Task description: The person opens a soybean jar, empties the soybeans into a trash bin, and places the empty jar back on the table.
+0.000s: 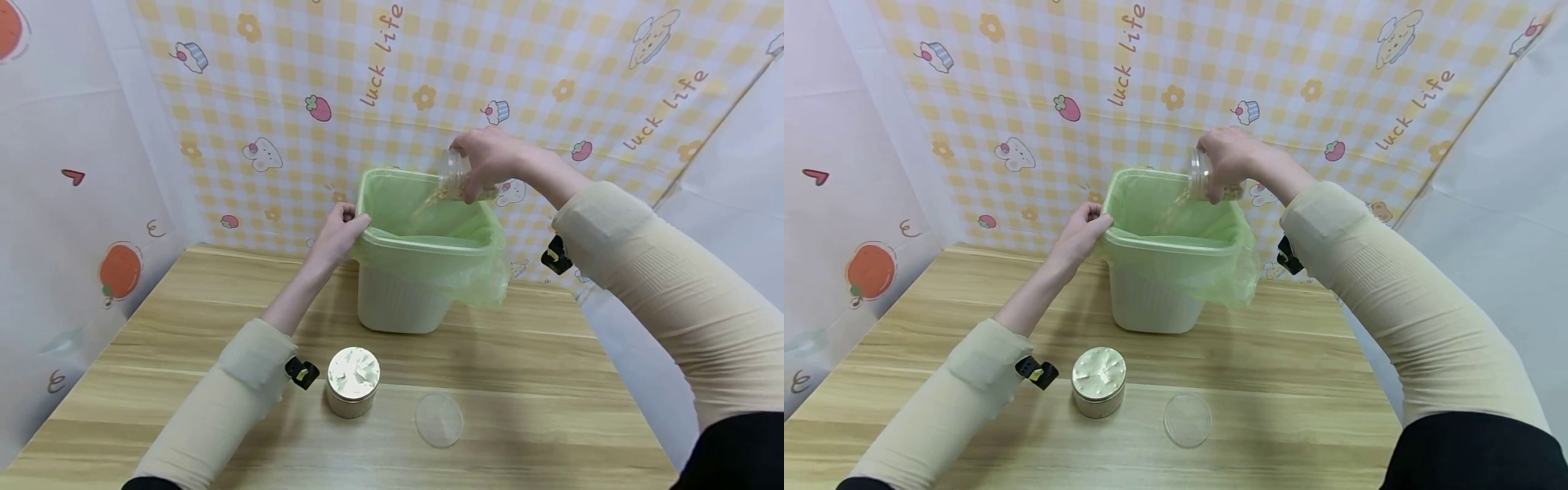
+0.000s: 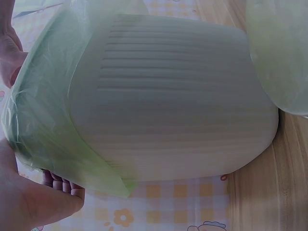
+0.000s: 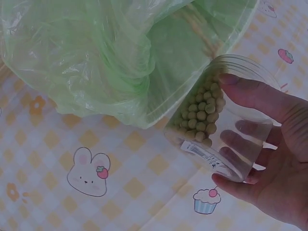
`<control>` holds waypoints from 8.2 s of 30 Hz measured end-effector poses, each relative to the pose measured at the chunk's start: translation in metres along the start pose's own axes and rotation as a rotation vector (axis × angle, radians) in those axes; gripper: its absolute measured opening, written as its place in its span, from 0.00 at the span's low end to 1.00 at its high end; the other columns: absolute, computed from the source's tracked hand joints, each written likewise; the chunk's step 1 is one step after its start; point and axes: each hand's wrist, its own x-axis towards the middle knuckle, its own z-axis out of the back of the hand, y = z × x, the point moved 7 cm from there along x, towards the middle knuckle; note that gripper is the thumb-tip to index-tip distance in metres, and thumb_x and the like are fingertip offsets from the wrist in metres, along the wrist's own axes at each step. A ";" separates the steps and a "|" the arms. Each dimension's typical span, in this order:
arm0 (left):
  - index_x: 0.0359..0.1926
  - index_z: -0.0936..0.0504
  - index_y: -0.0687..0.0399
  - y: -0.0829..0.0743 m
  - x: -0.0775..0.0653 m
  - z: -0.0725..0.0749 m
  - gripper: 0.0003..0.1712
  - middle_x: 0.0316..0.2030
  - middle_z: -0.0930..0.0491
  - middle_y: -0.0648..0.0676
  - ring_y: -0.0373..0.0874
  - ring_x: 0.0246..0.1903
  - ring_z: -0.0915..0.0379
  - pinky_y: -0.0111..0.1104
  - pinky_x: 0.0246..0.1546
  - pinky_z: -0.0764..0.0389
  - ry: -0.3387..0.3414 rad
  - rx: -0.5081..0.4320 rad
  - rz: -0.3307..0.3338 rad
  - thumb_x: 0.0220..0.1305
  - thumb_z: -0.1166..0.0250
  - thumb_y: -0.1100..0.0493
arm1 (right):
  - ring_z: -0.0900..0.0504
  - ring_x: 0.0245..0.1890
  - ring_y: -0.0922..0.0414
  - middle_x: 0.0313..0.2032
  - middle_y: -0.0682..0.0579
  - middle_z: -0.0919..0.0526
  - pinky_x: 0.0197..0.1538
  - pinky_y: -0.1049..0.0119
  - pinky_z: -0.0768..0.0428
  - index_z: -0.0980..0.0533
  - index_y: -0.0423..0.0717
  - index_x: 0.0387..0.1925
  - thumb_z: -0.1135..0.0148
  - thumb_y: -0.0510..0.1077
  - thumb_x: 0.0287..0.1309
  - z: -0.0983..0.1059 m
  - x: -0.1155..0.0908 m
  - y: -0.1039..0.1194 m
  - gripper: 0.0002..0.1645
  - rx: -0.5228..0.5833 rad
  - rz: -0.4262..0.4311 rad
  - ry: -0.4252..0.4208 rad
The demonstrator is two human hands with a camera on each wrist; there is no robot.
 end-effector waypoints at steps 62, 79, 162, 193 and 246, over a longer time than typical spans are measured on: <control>0.57 0.31 0.59 0.000 0.000 -0.002 0.24 0.43 0.32 0.51 0.45 0.43 0.35 0.35 0.46 0.30 -0.024 0.006 -0.002 0.62 0.44 0.53 | 0.34 0.64 0.34 0.64 0.36 0.27 0.64 0.36 0.31 0.31 0.40 0.69 0.19 0.35 0.32 -0.009 0.000 0.021 0.56 -0.241 0.059 -0.011; 0.59 0.31 0.61 0.000 0.000 -0.002 0.26 0.44 0.32 0.52 0.46 0.44 0.34 0.35 0.47 0.30 -0.027 -0.004 0.002 0.62 0.44 0.54 | 0.28 0.58 0.35 0.53 0.36 0.21 0.65 0.40 0.31 0.25 0.36 0.57 0.45 0.22 0.55 -0.012 -0.010 0.045 0.27 -0.501 0.350 -0.256; 0.57 0.31 0.58 0.002 0.008 -0.003 0.24 0.43 0.32 0.49 0.42 0.44 0.35 0.33 0.48 0.30 -0.035 0.020 0.021 0.63 0.46 0.53 | 0.24 0.66 0.59 0.68 0.37 0.25 0.67 0.72 0.26 0.34 0.44 0.71 0.19 0.30 0.42 -0.247 -0.194 -0.056 0.54 1.047 0.183 -0.121; 0.58 0.33 0.56 0.000 0.008 -0.006 0.23 0.44 0.34 0.48 0.41 0.45 0.37 0.34 0.50 0.32 -0.010 0.011 0.038 0.65 0.48 0.52 | 0.28 0.65 0.68 0.66 0.47 0.24 0.69 0.73 0.34 0.37 0.52 0.71 0.13 0.41 0.32 -0.356 -0.212 -0.050 0.63 1.010 0.099 0.013; 0.62 0.29 0.64 0.016 -0.050 0.036 0.39 0.46 0.28 0.53 0.46 0.46 0.33 0.35 0.49 0.31 -0.040 0.239 -0.091 0.75 0.51 0.32 | 0.30 0.73 0.44 0.75 0.50 0.32 0.73 0.47 0.29 0.43 0.51 0.79 0.17 0.51 0.44 -0.265 -0.131 0.081 0.64 0.916 0.138 -0.081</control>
